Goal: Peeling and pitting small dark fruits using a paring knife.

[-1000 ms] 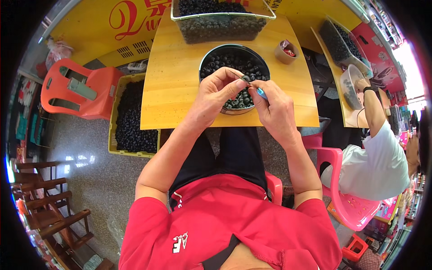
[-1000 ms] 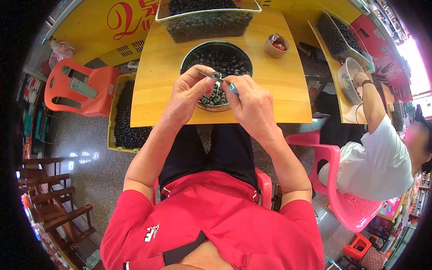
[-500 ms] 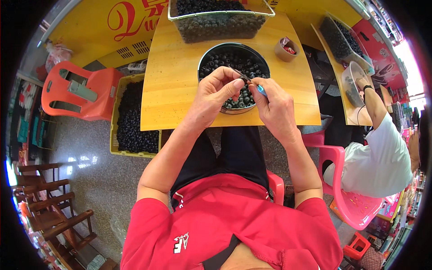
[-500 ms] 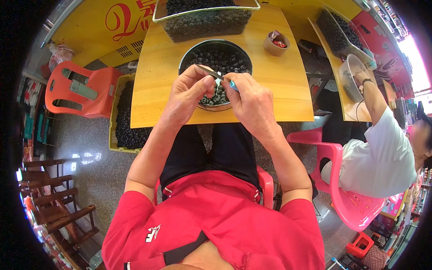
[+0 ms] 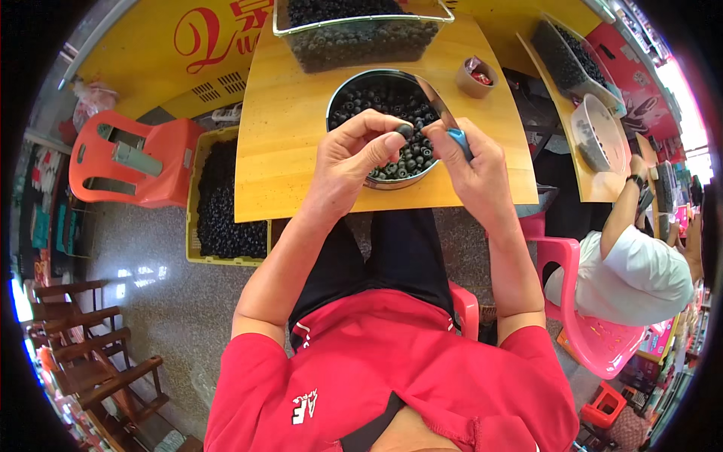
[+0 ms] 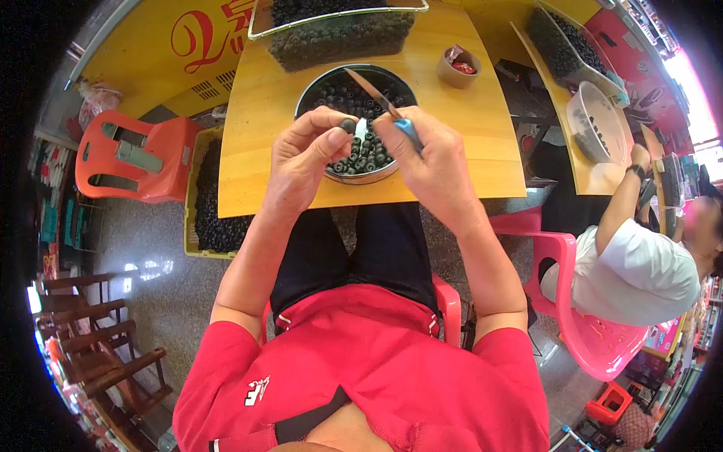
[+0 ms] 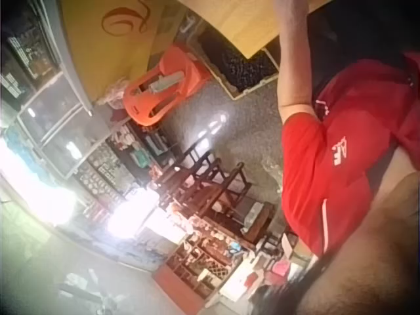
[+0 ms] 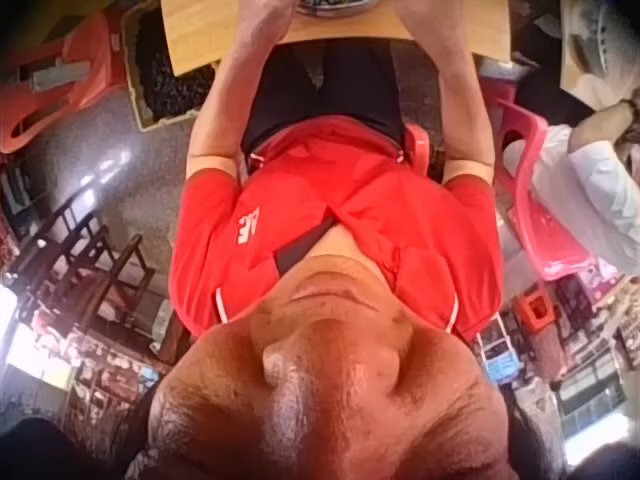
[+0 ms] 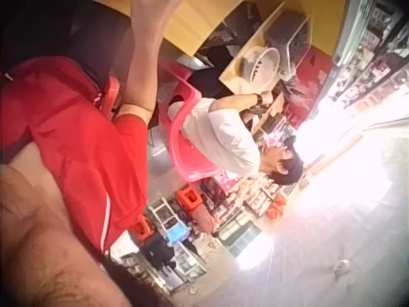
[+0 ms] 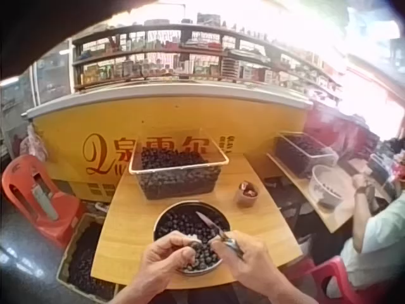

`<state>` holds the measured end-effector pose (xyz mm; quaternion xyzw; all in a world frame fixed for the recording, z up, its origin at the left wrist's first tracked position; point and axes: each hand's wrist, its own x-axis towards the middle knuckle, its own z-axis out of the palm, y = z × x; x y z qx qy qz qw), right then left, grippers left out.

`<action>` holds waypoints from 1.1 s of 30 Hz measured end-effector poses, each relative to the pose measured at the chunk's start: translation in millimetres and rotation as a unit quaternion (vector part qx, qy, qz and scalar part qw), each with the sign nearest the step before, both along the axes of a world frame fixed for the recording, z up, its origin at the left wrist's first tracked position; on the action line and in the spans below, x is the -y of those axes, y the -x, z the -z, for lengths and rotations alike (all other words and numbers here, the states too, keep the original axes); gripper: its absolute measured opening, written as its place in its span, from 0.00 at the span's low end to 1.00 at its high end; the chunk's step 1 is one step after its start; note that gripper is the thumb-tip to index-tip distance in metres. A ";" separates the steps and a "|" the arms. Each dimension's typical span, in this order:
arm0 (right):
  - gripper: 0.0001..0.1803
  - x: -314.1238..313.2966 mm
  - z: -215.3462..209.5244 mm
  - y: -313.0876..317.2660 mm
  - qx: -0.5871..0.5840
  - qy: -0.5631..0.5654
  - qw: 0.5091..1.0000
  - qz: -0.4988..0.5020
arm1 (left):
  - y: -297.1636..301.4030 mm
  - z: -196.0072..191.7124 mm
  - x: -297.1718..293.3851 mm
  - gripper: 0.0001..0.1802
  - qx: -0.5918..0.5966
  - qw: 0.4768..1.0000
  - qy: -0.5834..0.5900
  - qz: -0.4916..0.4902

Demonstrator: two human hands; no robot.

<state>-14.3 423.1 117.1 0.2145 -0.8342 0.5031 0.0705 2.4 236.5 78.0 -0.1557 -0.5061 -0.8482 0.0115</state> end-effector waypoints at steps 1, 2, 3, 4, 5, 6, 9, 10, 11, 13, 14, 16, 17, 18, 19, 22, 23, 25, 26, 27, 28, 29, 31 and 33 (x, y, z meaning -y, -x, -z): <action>0.12 2.2 -0.4 -3.1 0.029 0.039 0.998 -0.030 | -0.4 0.9 -1.0 0.09 0.009 1.000 0.014 -0.018; 0.12 4.0 -0.5 -5.1 0.057 0.077 0.994 -0.060 | -0.9 1.0 -2.1 0.10 0.017 0.999 0.028 -0.036; 0.12 5.5 0.0 -4.8 0.057 0.077 0.994 -0.058 | -1.0 -0.3 -4.1 0.10 0.017 0.999 0.028 -0.034; 0.12 7.6 1.2 -3.7 0.092 0.124 0.986 -0.063 | -1.5 -3.0 -6.5 0.09 -0.011 0.998 0.042 -0.052; 0.12 9.2 2.0 -3.3 0.127 0.171 0.975 -0.068 | -1.9 -5.0 -7.9 0.10 -0.039 0.995 0.056 -0.070; 0.12 10.5 1.9 -3.8 0.127 0.171 0.975 -0.068 | -2.3 -5.7 -8.1 0.10 -0.039 0.995 0.057 -0.070; 0.11 12.9 1.8 -4.9 0.198 0.245 0.945 -0.085 | -2.9 -5.8 -7.0 0.10 -0.088 0.990 0.082 -0.080; 0.11 12.6 3.6 -3.9 0.243 0.282 0.924 -0.092 | -1.5 -3.9 -6.3 0.10 -0.101 0.989 0.085 -0.074; 0.11 12.5 4.8 -2.9 0.287 0.318 0.899 -0.098 | -0.3 -2.1 -5.6 0.10 -0.114 0.987 0.088 -0.067; 0.11 14.3 5.6 -1.5 0.288 0.316 0.899 -0.097 | 0.5 0.8 -3.6 0.10 -0.070 0.994 0.070 -0.050; 0.11 15.2 6.3 -0.5 0.289 0.313 0.900 -0.097 | 1.1 1.6 -2.1 0.10 -0.027 0.998 0.052 -0.032; 0.11 12.1 8.8 2.5 0.284 0.313 0.902 -0.092 | 6.6 1.3 1.4 0.09 0.022 0.999 -0.025 -0.020; 0.11 9.1 10.4 3.8 0.279 0.311 0.904 -0.088 | 10.4 0.2 3.8 0.09 0.069 0.992 -0.102 -0.009; 0.11 4.8 12.4 4.9 0.278 0.312 0.904 -0.088 | 14.7 -2.8 8.8 0.09 0.068 0.993 -0.101 -0.008; 0.11 -0.5 15.4 7.4 0.281 0.314 0.903 -0.087 | 21.2 -8.1 16.0 0.08 0.085 0.988 -0.128 0.008; 0.11 -8.6 18.9 9.0 0.283 0.320 0.901 -0.081 | 41.2 -12.0 30.6 0.09 0.109 0.987 -0.114 -0.005; 0.11 -10.4 19.4 8.6 0.283 0.317 0.902 -0.078 | 46.2 -14.5 32.5 0.09 0.111 0.992 0.052 -0.031; 0.12 -10.9 21.5 8.1 0.282 0.315 0.903 -0.075 | 63.6 -6.0 31.8 0.12 0.016 0.943 0.326 -0.065; 0.11 -10.5 22.7 7.9 0.282 0.310 0.905 -0.076 | 70.5 -0.1 31.0 0.12 0.016 0.943 0.327 -0.065; 0.11 -9.9 23.0 7.7 0.281 0.305 0.907 -0.077 | 76.3 5.6 31.2 0.12 -0.041 0.877 0.475 -0.061; 0.11 -10.8 22.6 7.1 0.280 0.306 0.907 -0.075 | 77.2 1.5 26.1 0.12 -0.097 0.786 0.609 -0.052; 0.11 -11.6 21.6 5.9 0.279 0.299 0.910 -0.073 | 72.9 -6.9 18.2 0.14 -0.090 0.679 0.727 -0.048; 0.11 -12.3 21.1 4.1 0.277 0.293 0.912 -0.072 | 75.2 0.3 11.5 0.15 -0.123 0.621 0.773 -0.033; 0.11 -13.3 22.3 3.1 0.262 0.275 0.922 -0.070 | 78.9 8.0 7.6 0.14 -0.143 0.552 0.821 0.004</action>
